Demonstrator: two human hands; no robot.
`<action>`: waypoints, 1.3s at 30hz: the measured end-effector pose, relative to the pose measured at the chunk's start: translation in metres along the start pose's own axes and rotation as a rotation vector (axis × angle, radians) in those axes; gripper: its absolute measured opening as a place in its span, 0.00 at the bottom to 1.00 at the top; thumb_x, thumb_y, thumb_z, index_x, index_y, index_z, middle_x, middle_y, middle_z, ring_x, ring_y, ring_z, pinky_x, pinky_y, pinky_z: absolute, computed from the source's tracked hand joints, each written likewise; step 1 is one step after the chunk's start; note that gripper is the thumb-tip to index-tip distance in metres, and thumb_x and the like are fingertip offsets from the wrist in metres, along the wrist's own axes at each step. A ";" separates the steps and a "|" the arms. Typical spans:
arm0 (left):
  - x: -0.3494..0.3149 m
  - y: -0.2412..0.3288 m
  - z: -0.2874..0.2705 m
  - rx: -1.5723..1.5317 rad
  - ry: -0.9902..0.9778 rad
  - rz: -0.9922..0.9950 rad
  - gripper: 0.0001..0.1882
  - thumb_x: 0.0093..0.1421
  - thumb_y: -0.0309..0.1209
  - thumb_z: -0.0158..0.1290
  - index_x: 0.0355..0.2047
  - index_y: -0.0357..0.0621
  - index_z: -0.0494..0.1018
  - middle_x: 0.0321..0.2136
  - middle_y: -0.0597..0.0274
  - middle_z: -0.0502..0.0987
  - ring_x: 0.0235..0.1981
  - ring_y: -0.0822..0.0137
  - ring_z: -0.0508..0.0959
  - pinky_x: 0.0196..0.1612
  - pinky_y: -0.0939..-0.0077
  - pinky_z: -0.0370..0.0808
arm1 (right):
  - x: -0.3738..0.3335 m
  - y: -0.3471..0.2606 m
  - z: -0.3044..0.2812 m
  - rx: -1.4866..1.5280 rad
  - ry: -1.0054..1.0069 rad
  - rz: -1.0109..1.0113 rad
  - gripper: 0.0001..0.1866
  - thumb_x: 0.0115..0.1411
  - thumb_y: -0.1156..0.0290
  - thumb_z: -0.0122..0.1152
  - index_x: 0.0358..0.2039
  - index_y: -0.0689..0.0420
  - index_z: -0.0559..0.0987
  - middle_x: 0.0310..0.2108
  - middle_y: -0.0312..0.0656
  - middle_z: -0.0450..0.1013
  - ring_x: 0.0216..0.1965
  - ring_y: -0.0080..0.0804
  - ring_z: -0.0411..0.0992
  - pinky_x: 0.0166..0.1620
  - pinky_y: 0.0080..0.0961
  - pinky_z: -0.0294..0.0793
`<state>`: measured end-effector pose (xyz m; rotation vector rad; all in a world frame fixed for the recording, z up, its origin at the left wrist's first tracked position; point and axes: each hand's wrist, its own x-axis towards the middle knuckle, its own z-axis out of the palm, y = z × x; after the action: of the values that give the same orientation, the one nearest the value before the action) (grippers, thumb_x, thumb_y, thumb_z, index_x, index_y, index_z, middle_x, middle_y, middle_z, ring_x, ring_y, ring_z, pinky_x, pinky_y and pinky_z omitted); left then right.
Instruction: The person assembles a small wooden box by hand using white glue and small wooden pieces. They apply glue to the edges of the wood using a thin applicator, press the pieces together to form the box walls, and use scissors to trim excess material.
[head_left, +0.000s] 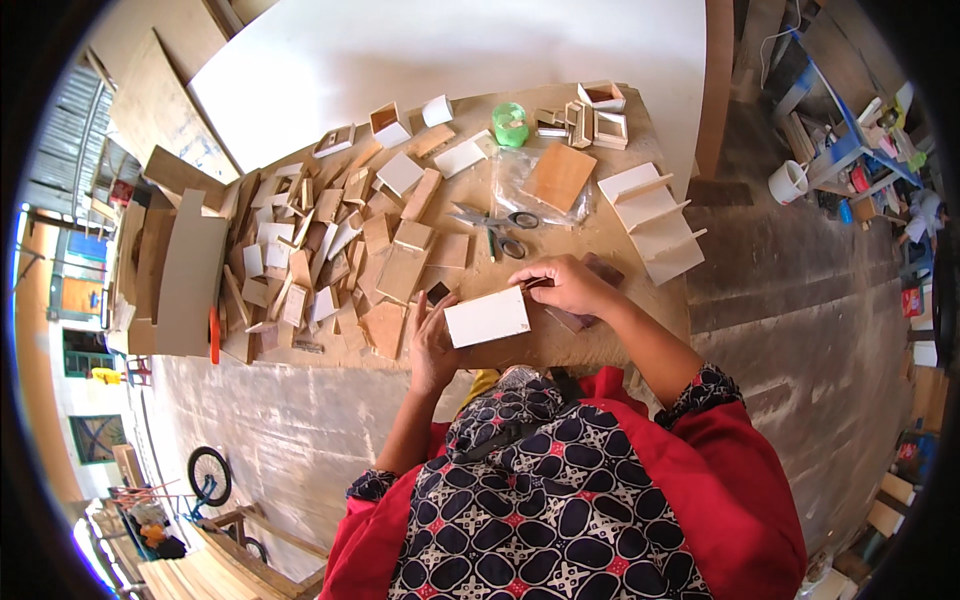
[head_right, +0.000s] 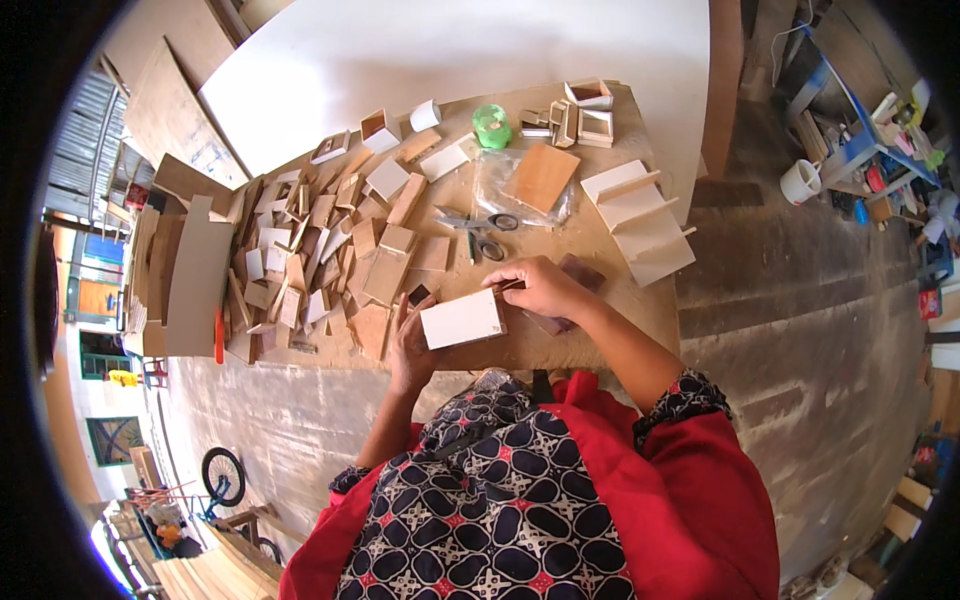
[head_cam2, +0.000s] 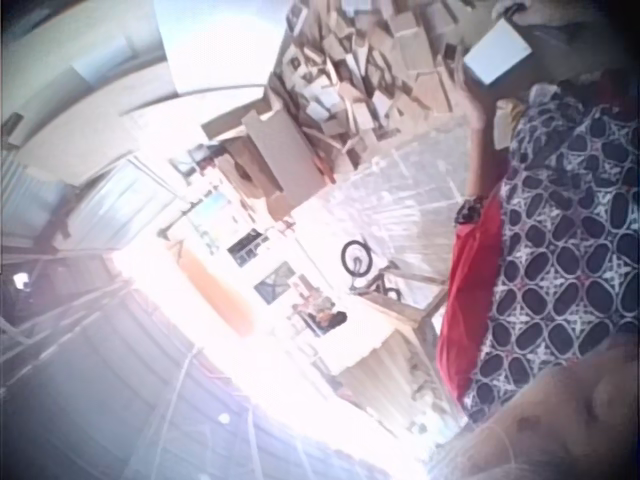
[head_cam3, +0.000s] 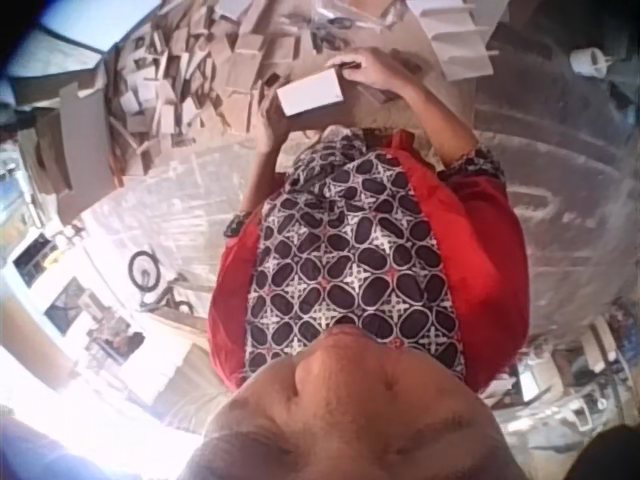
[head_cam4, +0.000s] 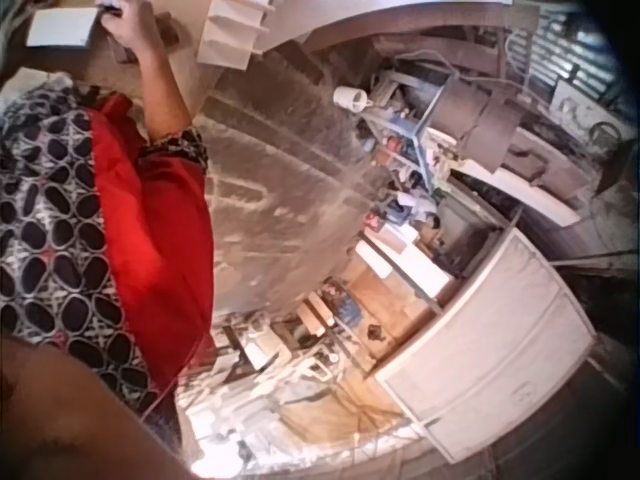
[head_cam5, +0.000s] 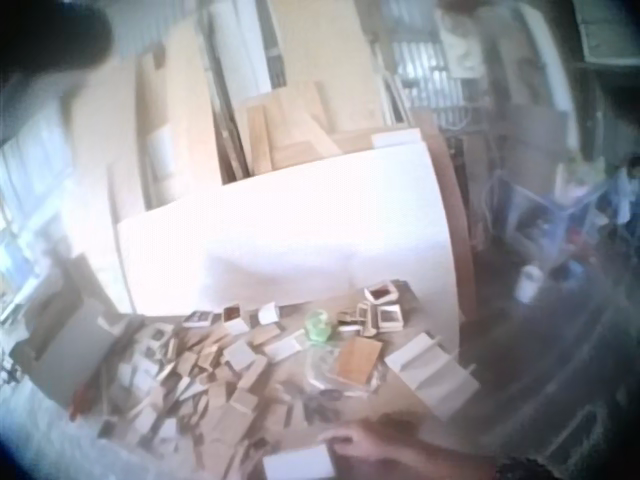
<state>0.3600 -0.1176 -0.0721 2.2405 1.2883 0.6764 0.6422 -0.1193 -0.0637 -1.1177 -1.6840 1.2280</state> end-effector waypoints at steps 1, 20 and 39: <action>0.001 -0.005 -0.001 0.020 -0.035 0.029 0.25 0.46 0.26 0.59 0.48 0.40 0.74 0.52 0.52 0.73 0.65 0.46 0.58 0.66 0.56 0.55 | 0.000 -0.001 0.000 -0.003 -0.021 0.028 0.19 0.52 0.83 0.55 0.46 0.60 0.78 0.41 0.42 0.78 0.43 0.23 0.74 0.48 0.21 0.71; -0.003 0.004 -0.004 -0.079 -0.112 0.106 0.30 0.43 0.18 0.46 0.51 0.39 0.70 0.56 0.51 0.68 0.66 0.38 0.50 0.66 0.52 0.51 | -0.001 0.002 0.011 0.250 -0.028 0.049 0.28 0.49 0.88 0.51 0.53 0.60 0.73 0.46 0.40 0.76 0.47 0.24 0.72 0.52 0.22 0.71; 0.013 -0.002 -0.027 -0.294 -0.224 -0.010 0.29 0.48 0.33 0.59 0.52 0.38 0.70 0.50 0.46 0.72 0.60 0.47 0.64 0.61 0.57 0.60 | 0.008 -0.004 0.002 0.083 -0.163 0.070 0.39 0.48 0.73 0.70 0.61 0.51 0.63 0.44 0.44 0.74 0.45 0.29 0.73 0.50 0.28 0.71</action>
<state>0.3477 -0.1015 -0.0502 2.0039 1.0186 0.5532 0.6372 -0.1130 -0.0595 -1.0585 -1.7090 1.4540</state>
